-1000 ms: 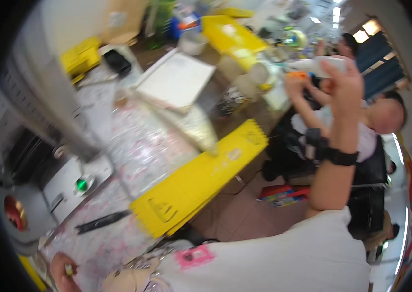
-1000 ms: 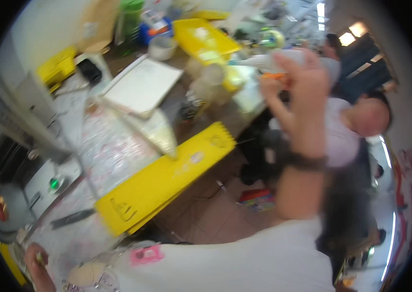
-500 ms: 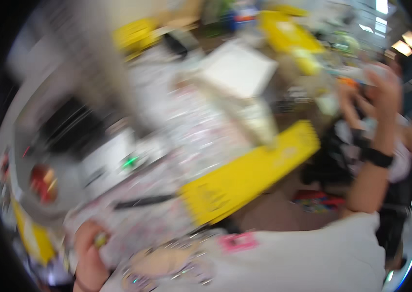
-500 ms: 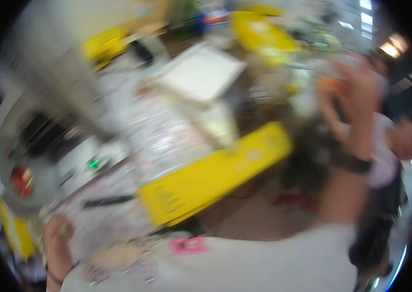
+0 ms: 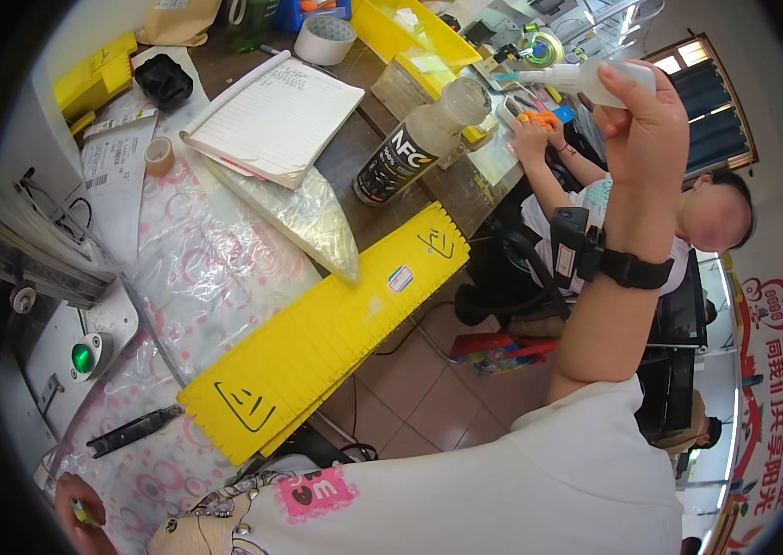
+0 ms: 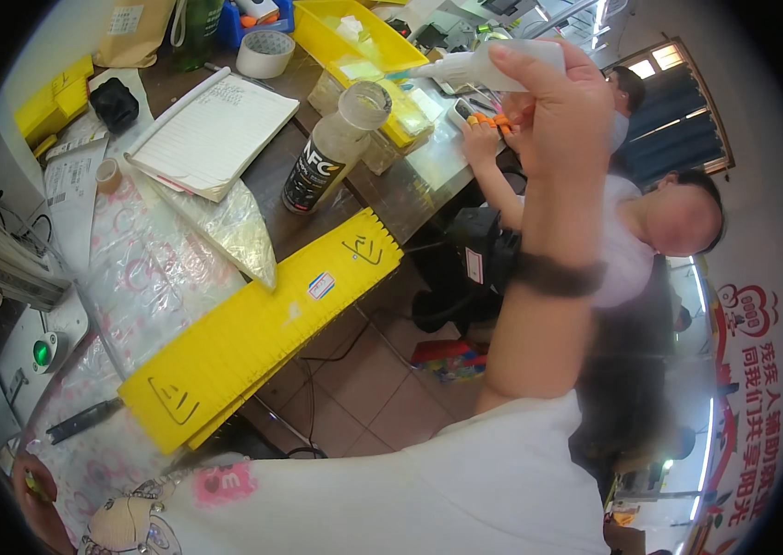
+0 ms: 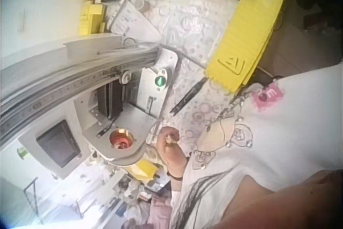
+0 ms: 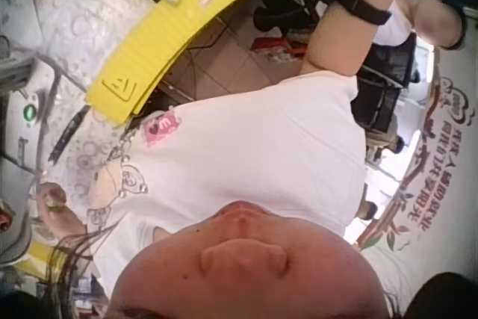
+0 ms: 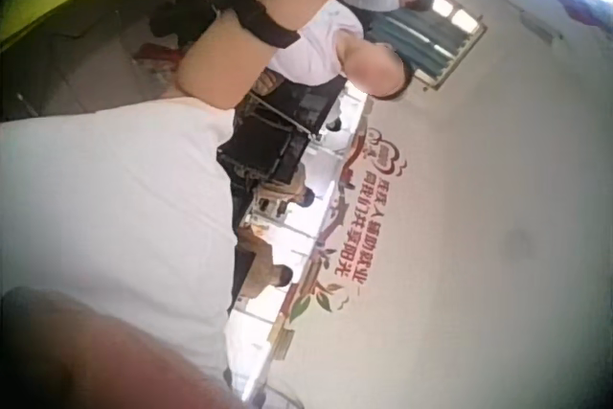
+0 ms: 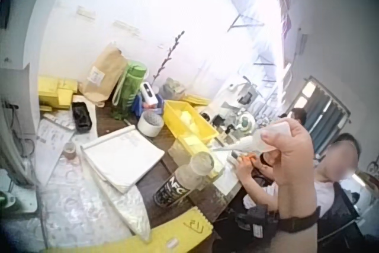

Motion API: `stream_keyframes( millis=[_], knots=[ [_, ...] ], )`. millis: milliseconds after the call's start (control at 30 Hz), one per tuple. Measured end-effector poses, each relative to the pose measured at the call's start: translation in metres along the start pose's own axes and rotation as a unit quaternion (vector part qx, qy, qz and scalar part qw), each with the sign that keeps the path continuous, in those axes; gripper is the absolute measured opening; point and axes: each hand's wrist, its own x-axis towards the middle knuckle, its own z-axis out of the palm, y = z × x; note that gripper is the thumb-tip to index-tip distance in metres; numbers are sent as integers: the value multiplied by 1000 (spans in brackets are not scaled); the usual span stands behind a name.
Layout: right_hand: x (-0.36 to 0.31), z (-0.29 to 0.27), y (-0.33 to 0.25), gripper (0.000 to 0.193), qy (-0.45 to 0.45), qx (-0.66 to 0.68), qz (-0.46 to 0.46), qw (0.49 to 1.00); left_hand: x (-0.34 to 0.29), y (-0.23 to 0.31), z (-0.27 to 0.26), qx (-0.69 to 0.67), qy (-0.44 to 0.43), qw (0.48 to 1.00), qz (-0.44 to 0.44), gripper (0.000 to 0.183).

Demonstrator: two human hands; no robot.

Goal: Assembling and testing electrical cables or components at a workbench using machines and adhesives.

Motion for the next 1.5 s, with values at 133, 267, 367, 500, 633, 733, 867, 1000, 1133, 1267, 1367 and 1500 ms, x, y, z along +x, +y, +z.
stream_keyframes(
  millis=[133,267,367,500,633,733,867,1000,1133,1267,1367,1500],
  knots=[
    [-3,2,-5,15,35,5,-12,999,0,0,2,54,-3,998,25,40],
    [-3,-4,-12,17,55,7,-9,998,0,-3,0,5,-45,998,45,48],
    [-2,-9,-14,15,11,41,-9,999,-2,-3,4,3,18,1000,18,61],
    [-4,-8,-13,14,38,22,-8,999,0,0,2,68,-15,997,28,70],
    [-7,-5,-13,13,46,38,-1,998,1,-2,0,122,-25,992,27,71],
    [-7,-9,-16,13,45,49,-9,998,1,1,4,126,-22,992,18,72],
    [-3,-14,-15,13,31,55,-33,997,-1,-15,-3,130,-26,991,25,73],
    [-1,-6,-14,13,24,44,-39,998,2,-27,-7,78,-29,996,11,64],
    [-2,-12,-13,14,33,18,-10,999,-9,-86,-26,72,-1,996,52,67],
    [1,8,6,12,-25,-25,13,999,-8,-56,-14,99,-59,993,-2,49],
    [0,37,10,21,-24,-107,46,993,-11,-49,0,333,-30,931,149,34],
    [7,44,14,31,-122,-193,89,969,-4,-21,8,323,-68,944,8,41]
  ],
)
